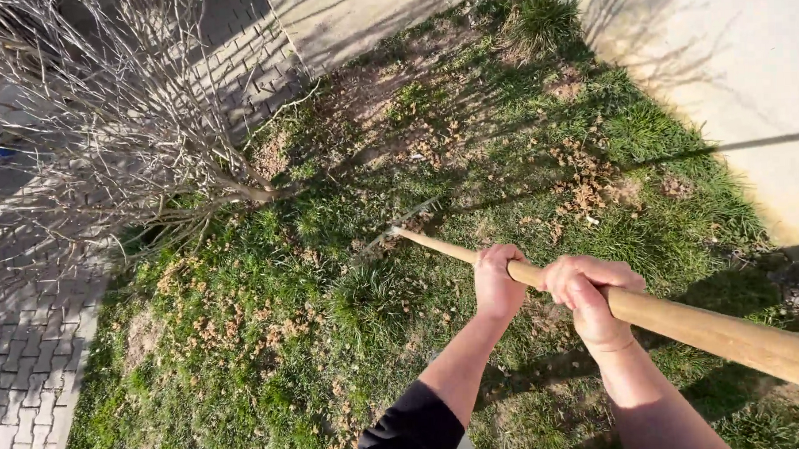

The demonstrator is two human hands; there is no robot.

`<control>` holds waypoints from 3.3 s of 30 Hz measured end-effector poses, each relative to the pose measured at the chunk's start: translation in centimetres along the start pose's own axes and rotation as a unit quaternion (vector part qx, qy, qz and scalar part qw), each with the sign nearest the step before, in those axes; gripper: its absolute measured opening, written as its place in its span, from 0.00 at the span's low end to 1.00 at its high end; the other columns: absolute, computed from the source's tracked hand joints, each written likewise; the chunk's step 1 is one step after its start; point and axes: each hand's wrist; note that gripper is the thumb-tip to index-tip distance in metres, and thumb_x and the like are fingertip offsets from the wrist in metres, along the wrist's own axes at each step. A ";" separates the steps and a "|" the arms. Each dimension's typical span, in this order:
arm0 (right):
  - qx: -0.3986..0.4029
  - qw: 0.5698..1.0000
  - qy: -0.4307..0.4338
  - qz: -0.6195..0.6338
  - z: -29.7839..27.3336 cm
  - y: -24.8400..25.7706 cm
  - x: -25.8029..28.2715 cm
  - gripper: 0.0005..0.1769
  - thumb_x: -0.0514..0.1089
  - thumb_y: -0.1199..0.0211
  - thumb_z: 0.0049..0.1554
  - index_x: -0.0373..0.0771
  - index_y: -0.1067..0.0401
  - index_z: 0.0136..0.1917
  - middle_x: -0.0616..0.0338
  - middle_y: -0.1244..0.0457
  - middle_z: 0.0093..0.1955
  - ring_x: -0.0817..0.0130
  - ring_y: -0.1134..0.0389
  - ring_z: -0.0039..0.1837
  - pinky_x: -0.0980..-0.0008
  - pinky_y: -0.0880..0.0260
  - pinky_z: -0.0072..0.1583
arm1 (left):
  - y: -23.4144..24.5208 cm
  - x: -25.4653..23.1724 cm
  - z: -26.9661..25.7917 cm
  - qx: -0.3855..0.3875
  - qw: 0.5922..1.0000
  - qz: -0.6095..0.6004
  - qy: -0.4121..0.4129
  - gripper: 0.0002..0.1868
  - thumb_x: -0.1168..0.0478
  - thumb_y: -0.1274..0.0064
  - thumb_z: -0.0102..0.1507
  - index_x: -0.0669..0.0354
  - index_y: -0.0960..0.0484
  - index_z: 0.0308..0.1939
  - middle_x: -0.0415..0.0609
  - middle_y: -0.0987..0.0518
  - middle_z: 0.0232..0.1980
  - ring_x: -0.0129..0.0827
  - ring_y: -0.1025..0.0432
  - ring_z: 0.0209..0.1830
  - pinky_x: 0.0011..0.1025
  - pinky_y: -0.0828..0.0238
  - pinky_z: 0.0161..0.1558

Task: The person uses a rake to gather dry leaves on a grassy area next to a paved walkway. The person repeatedly pulls the rake toward themselves, moving leaves into small piles across the lawn.

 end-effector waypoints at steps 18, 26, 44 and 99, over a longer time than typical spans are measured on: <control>0.021 0.969 0.037 -0.244 8.3 -3.3 -16.0 0.18 0.34 0.49 0.58 0.43 0.37 0.27 0.61 0.39 0.26 0.65 0.35 0.33 0.66 0.28 0.44 | 6.7 7.1 21.0 0.048 0.987 0.123 -0.088 0.10 0.65 0.42 0.60 0.47 0.25 0.27 0.38 0.22 0.36 0.43 0.26 0.52 0.58 0.43 0.69; -0.059 0.954 -0.058 -0.289 4.5 1.0 -36.7 0.18 0.34 0.39 0.59 0.37 0.38 0.29 0.52 0.30 0.40 0.57 0.28 0.47 0.57 0.31 0.61 | 5.6 15.8 25.7 0.099 0.979 0.092 -0.155 0.09 0.74 0.47 0.62 0.56 0.19 0.39 0.50 0.21 0.50 0.54 0.34 0.70 0.50 0.38 0.70; -0.069 0.959 -0.082 -0.263 -1.6 0.3 -14.1 0.19 0.29 0.43 0.56 0.36 0.38 0.25 0.55 0.40 0.25 0.57 0.34 0.34 0.61 0.28 0.48 | -3.6 16.2 14.4 0.201 0.974 0.094 -0.031 0.24 0.75 0.37 0.49 0.46 0.27 0.41 0.46 0.30 0.64 0.52 0.47 0.79 0.51 0.55 0.78; -0.001 0.985 -0.058 -0.163 6.5 8.6 -26.1 0.18 0.26 0.48 0.53 0.37 0.38 0.24 0.55 0.37 0.26 0.63 0.37 0.31 0.65 0.29 0.44 | -4.0 16.5 27.8 0.098 0.993 0.036 -0.055 0.18 0.61 0.34 0.50 0.49 0.30 0.34 0.43 0.26 0.47 0.42 0.33 0.67 0.44 0.57 0.79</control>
Point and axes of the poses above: each hand's wrist, its own z-axis towards the middle knuckle, its own y-axis out of the back of the hand, x = y × z
